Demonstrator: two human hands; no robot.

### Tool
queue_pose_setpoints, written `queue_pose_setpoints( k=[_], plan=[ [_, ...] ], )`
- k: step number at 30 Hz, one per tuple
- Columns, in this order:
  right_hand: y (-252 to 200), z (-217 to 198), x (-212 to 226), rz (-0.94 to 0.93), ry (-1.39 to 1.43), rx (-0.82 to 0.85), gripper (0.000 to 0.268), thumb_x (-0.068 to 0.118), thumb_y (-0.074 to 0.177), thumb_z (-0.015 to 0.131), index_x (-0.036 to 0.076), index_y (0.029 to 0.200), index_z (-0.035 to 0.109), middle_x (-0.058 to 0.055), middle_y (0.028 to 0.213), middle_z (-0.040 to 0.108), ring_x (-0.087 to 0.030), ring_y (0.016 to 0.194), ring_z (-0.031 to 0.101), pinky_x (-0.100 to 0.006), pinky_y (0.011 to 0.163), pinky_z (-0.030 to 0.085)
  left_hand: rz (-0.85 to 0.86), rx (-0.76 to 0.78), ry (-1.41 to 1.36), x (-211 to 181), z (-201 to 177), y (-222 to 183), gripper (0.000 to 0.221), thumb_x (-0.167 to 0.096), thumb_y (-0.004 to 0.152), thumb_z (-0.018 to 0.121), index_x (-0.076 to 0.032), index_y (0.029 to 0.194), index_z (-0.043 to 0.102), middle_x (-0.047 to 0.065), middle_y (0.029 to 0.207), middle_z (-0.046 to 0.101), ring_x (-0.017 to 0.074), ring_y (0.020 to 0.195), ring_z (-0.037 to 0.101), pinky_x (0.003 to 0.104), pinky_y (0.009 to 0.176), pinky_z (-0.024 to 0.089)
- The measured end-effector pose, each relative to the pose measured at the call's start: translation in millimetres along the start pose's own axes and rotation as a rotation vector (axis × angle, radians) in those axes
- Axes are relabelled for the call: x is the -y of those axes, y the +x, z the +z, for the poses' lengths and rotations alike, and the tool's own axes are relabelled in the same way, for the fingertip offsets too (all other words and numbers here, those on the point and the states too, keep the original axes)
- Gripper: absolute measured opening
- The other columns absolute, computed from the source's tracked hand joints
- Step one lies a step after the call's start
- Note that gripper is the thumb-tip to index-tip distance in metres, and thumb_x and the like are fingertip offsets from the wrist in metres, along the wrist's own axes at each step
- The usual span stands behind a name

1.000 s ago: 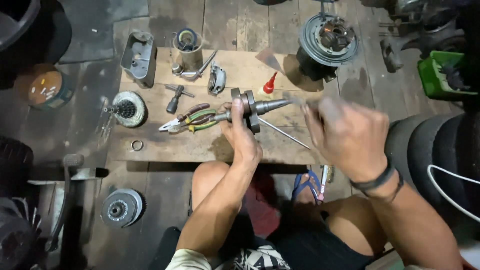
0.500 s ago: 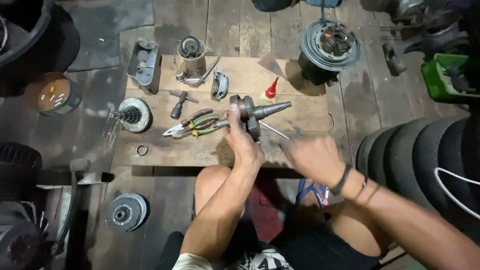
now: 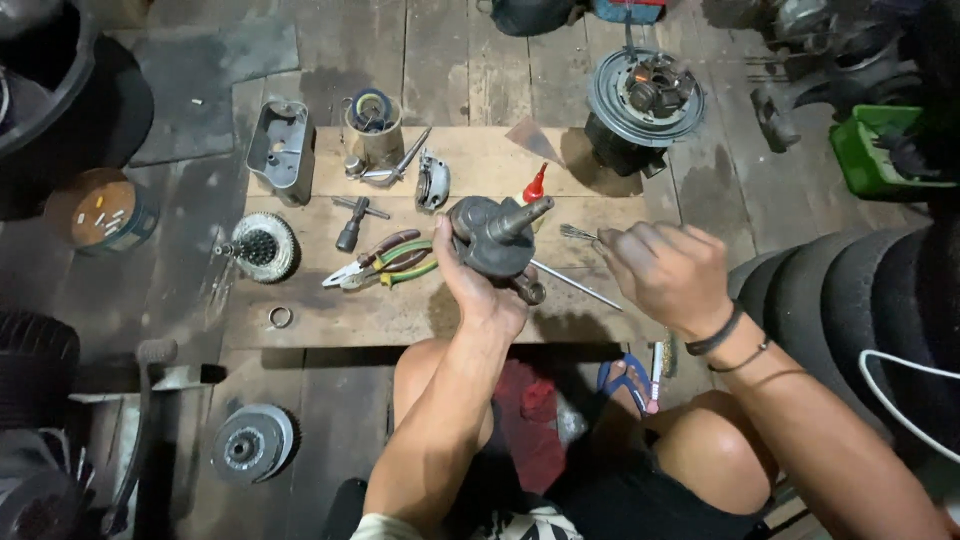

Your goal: Cleaning a motorcycle crankshaft by scraping off residue with a small tool and wiping it down with a cloth.

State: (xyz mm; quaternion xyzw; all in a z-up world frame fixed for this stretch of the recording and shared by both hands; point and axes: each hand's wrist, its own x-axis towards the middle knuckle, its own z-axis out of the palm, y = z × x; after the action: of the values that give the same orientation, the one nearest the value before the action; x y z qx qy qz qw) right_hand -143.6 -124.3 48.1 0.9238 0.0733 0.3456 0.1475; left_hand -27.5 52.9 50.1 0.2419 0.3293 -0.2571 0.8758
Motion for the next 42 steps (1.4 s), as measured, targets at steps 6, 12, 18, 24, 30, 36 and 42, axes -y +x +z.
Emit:
queue_pose_setpoints(
  k=[6,12,18,24,30,36,42],
  plan=[
    [42,-13,23,-0.099,0.007,0.000,0.016,0.026,0.101,0.060,0.024,0.087,0.066,0.006,0.076,0.059,-0.016,0.069,0.063,-0.027,0.060,0.049,-0.031,-0.004,0.090,14,-11,22,0.064,-0.077,0.070,0.067,-0.022,0.102,0.060,0.008,0.090,0.065,0.0247,0.073,0.053,0.034,0.053,0.039],
    [28,-26,9,-0.054,-0.025,-0.063,0.023,0.022,0.101,0.067,0.020,0.080,0.060,0.005,0.065,0.048,-0.015,0.057,0.054,-0.027,0.057,0.046,0.042,0.034,0.033,11,-6,30,0.053,-0.067,0.079,0.066,-0.021,0.104,0.062,0.008,0.093,0.066,0.0211,0.079,0.055,0.032,0.059,0.040],
    [29,-8,18,-0.092,0.009,0.127,0.017,0.023,0.096,0.067,0.021,0.079,0.063,0.005,0.073,0.063,-0.015,0.064,0.068,-0.026,0.055,0.052,0.002,-0.024,0.032,17,-3,15,0.058,-0.073,0.075,0.067,-0.020,0.098,0.060,0.008,0.083,0.065,0.0263,0.065,0.054,0.037,0.050,0.040],
    [46,-47,23,-0.183,-0.002,-0.018,0.019,0.026,0.098,0.058,0.024,0.079,0.061,0.005,0.073,0.056,-0.016,0.068,0.063,-0.028,0.065,0.053,0.020,-0.057,0.052,15,-10,18,0.065,-0.076,0.068,0.070,-0.020,0.098,0.059,0.006,0.083,0.067,0.0243,0.065,0.058,0.036,0.051,0.041],
    [4,-7,2,-0.162,-0.076,0.014,0.023,0.032,0.106,0.054,0.027,0.085,0.062,0.006,0.080,0.057,-0.017,0.073,0.063,-0.028,0.063,0.048,0.016,-0.056,0.080,13,-10,11,0.062,-0.075,0.071,0.068,-0.019,0.098,0.059,0.008,0.080,0.065,0.0253,0.062,0.057,0.036,0.047,0.041],
    [4,31,1,-0.196,0.063,-0.049,0.012,0.022,0.099,0.061,0.029,0.103,0.070,0.003,0.075,0.066,-0.021,0.083,0.073,-0.040,0.070,0.056,-0.004,-0.019,0.075,17,-13,21,0.060,-0.075,0.072,0.067,-0.021,0.097,0.058,0.006,0.079,0.064,0.0240,0.060,0.056,0.033,0.046,0.038],
    [26,-18,19,-0.185,0.022,-0.116,0.023,0.039,0.105,0.062,0.028,0.086,0.069,0.008,0.084,0.067,-0.017,0.078,0.068,-0.032,0.068,0.051,0.035,0.015,0.116,14,-14,35,0.066,-0.077,0.071,0.066,-0.020,0.103,0.059,0.007,0.086,0.066,0.0247,0.066,0.058,0.035,0.051,0.039]
  ],
)
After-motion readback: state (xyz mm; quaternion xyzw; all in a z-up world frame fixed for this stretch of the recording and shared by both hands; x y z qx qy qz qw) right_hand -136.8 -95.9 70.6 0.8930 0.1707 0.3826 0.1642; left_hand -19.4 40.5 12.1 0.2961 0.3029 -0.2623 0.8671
